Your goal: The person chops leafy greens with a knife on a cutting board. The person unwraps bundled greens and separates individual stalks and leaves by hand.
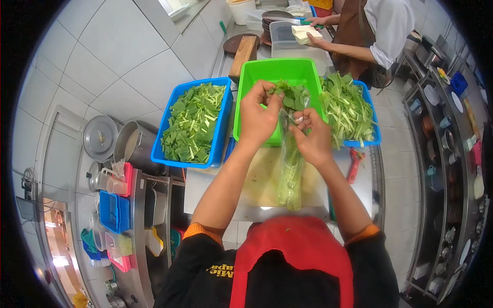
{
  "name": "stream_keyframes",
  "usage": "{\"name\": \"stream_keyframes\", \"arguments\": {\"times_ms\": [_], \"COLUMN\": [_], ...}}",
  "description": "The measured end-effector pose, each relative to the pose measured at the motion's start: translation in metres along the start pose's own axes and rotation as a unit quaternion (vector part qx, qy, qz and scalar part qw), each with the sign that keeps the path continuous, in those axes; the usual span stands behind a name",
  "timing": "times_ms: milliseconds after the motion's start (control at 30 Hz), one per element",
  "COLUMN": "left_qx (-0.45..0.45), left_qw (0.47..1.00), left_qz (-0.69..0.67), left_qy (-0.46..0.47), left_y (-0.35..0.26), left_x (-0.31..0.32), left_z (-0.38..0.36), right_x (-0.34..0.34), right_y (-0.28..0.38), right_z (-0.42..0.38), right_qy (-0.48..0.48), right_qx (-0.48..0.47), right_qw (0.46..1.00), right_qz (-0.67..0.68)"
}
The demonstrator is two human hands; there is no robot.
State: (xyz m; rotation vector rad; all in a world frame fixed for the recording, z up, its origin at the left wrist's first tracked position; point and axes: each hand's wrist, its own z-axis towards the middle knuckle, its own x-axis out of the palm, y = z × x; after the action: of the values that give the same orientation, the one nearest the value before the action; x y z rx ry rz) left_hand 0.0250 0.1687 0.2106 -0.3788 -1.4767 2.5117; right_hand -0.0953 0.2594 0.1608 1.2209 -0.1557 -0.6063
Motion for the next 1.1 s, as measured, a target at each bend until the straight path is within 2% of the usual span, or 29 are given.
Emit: {"name": "stream_keyframes", "arguments": {"times_ms": [100,167,233,300,367,500,567,600,667,700,767,800,867,900,967,1033,1100], "left_qx": [0.016,0.040,-0.024,-0.021,-0.038,-0.017,-0.086,-0.086,-0.032,-0.036,0.061,0.062,0.008,-0.026,-0.031,-0.038,-0.111], "left_qw": [0.999,0.997,0.993,0.989,0.981,0.984,0.982,0.982,0.957,0.957,0.983,0.983,0.993,0.993,0.997,0.998,0.989], "left_qz": [0.036,0.065,-0.090,-0.100,-0.101,-0.052,-0.142,-0.140,-0.280,-0.279,-0.172,-0.171,-0.114,-0.112,-0.073,-0.038,-0.088], "left_qy": [0.013,0.016,0.073,0.111,0.163,0.171,0.091,0.096,0.071,0.074,0.011,0.007,-0.004,-0.008,-0.009,-0.014,-0.052], "left_y": [-0.008,-0.011,-0.026,-0.037,-0.040,-0.041,-0.049,-0.057,-0.079,-0.092,-0.111,-0.108,-0.095,-0.090,-0.055,-0.024,-0.004], "left_x": [-0.001,0.000,0.001,0.004,0.005,0.010,0.011,0.005,-0.019,-0.026,-0.034,-0.035,-0.039,-0.036,-0.036,-0.034,-0.030], "left_z": [0.013,0.017,0.014,0.008,0.003,0.001,0.002,0.005,0.012,0.017,0.026,0.028,0.030,0.023,0.012,-0.003,-0.020], "right_x": [0.003,0.004,0.004,0.004,0.005,0.016,0.018,0.018,0.019,0.019,0.018,0.020,0.027,0.027,0.025,0.022,0.019], "right_y": [0.010,0.022,0.027,0.031,0.033,0.015,0.014,0.012,0.004,0.002,-0.003,-0.007,-0.015,-0.014,-0.010,-0.006,-0.005], "right_z": [-0.006,-0.008,-0.010,-0.007,-0.003,-0.004,-0.002,0.001,0.005,0.004,0.006,0.007,0.010,0.011,0.010,0.008,0.011], "right_qy": [0.005,-0.027,-0.045,-0.063,-0.136,-0.134,-0.119,-0.124,-0.099,-0.101,-0.041,-0.037,-0.046,-0.049,-0.097,-0.121,-0.142], "right_qx": [-0.032,0.020,0.002,-0.014,-0.193,-0.225,-0.208,-0.207,-0.144,-0.140,-0.094,-0.096,-0.049,-0.050,-0.142,-0.173,-0.207], "right_qw": [0.997,0.999,0.998,0.995,0.956,0.944,0.955,0.955,0.974,0.974,0.983,0.983,0.992,0.992,0.956,0.947,0.937], "right_qz": [-0.065,-0.022,-0.051,-0.080,-0.175,-0.199,-0.173,-0.172,-0.147,-0.146,-0.152,-0.151,-0.109,-0.106,-0.236,-0.240,-0.244]}}
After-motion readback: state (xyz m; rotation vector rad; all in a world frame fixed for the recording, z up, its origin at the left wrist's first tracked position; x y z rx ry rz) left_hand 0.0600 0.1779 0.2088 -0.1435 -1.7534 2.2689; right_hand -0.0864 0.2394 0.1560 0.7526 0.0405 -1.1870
